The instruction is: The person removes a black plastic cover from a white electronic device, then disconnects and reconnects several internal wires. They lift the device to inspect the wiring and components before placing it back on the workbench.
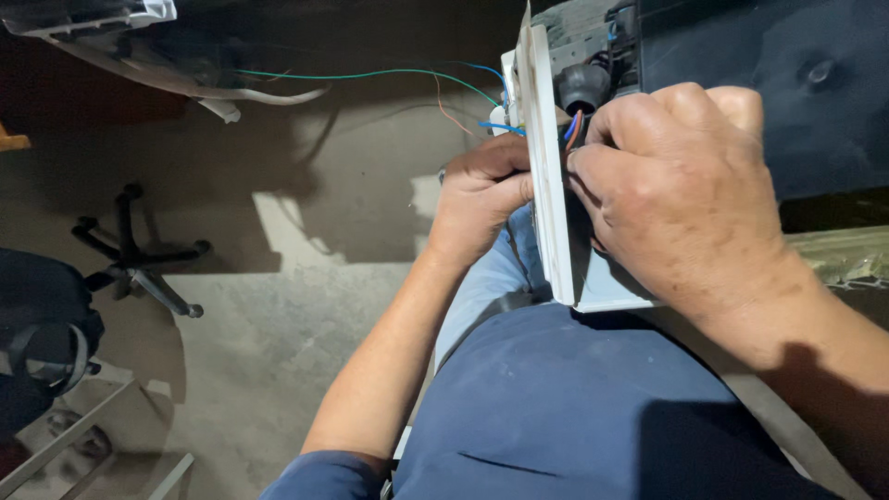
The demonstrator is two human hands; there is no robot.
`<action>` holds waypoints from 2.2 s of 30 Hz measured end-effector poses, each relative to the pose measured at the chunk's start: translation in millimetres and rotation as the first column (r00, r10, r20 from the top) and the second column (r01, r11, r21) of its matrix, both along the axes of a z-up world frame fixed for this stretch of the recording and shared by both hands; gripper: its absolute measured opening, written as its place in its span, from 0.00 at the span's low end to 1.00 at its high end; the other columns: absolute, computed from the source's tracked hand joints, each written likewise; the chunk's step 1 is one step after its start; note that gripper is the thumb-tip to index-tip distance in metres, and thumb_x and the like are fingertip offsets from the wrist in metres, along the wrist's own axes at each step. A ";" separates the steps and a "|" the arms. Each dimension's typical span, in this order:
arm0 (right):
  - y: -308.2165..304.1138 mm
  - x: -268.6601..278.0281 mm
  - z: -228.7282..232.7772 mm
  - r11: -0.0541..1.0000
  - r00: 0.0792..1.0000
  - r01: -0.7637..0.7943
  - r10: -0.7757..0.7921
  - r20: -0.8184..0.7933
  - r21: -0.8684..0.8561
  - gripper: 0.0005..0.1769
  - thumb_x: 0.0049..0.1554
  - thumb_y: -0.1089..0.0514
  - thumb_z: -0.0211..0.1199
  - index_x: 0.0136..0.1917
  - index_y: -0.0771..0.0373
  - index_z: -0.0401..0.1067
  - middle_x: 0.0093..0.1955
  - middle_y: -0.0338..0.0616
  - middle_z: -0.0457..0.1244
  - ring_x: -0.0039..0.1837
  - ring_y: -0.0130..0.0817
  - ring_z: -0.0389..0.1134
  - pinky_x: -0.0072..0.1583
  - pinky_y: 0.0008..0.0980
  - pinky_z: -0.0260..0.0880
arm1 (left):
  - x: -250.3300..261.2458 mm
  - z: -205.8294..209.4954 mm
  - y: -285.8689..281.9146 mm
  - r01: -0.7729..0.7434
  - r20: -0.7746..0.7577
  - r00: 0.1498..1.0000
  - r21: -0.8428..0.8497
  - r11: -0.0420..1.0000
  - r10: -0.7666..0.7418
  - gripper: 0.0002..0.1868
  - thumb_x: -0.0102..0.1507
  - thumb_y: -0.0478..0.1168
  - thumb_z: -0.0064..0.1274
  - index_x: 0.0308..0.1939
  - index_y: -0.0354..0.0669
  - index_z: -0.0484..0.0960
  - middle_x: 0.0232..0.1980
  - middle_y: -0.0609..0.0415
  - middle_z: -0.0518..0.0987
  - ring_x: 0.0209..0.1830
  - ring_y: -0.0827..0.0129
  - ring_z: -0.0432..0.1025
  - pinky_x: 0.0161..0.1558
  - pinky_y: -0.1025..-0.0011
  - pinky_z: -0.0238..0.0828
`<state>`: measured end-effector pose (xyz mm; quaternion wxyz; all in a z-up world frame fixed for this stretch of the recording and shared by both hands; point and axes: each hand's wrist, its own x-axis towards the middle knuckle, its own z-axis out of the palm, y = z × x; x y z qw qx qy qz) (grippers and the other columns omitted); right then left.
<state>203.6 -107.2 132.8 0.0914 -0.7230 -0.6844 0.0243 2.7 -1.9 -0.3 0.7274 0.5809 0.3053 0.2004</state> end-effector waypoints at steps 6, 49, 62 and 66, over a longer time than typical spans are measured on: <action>1.5 4.0 -3.0 0.999 0.999 -0.043 0.042 -0.016 -0.012 0.11 0.65 0.61 0.79 0.46 0.43 0.83 0.55 0.25 0.72 0.58 0.45 0.73 0.64 0.54 0.65 | 10.2 -2.9 -24.8 -0.225 0.029 0.974 0.013 0.974 0.224 0.07 0.69 0.42 0.71 0.47 0.46 0.93 0.48 0.57 0.88 0.51 0.70 0.81 0.59 0.69 0.78; -38.9 43.1 -0.2 0.999 0.906 0.030 -0.010 -0.423 0.042 0.12 0.83 0.74 0.79 0.77 0.83 0.90 0.81 0.76 0.71 0.84 0.77 0.68 0.92 0.71 0.64 | 12.0 8.7 -8.7 -0.167 0.082 0.986 0.342 0.925 0.147 0.14 0.77 0.44 0.63 0.44 0.36 0.88 0.48 0.50 0.86 0.50 0.62 0.81 0.57 0.64 0.80; -31.4 36.1 9.8 0.999 0.946 0.026 -0.019 -0.324 0.019 0.09 0.82 0.70 0.83 0.73 0.69 0.94 0.82 0.66 0.73 0.82 0.70 0.69 0.88 0.66 0.67 | 15.5 -7.6 8.6 -0.077 0.106 0.994 0.465 0.882 0.030 0.05 0.69 0.30 0.70 0.46 0.39 0.90 0.50 0.51 0.86 0.49 0.62 0.82 0.56 0.66 0.81; -14.2 7.8 20.7 0.994 1.000 0.020 -0.021 -0.002 -0.108 0.07 0.70 0.45 0.83 0.62 0.35 0.91 0.77 0.33 0.78 0.76 0.52 0.75 0.77 0.59 0.66 | 12.6 -14.2 8.7 -0.043 0.109 0.994 0.451 0.892 -0.007 0.07 0.73 0.39 0.70 0.51 0.41 0.91 0.52 0.50 0.87 0.53 0.61 0.83 0.61 0.65 0.82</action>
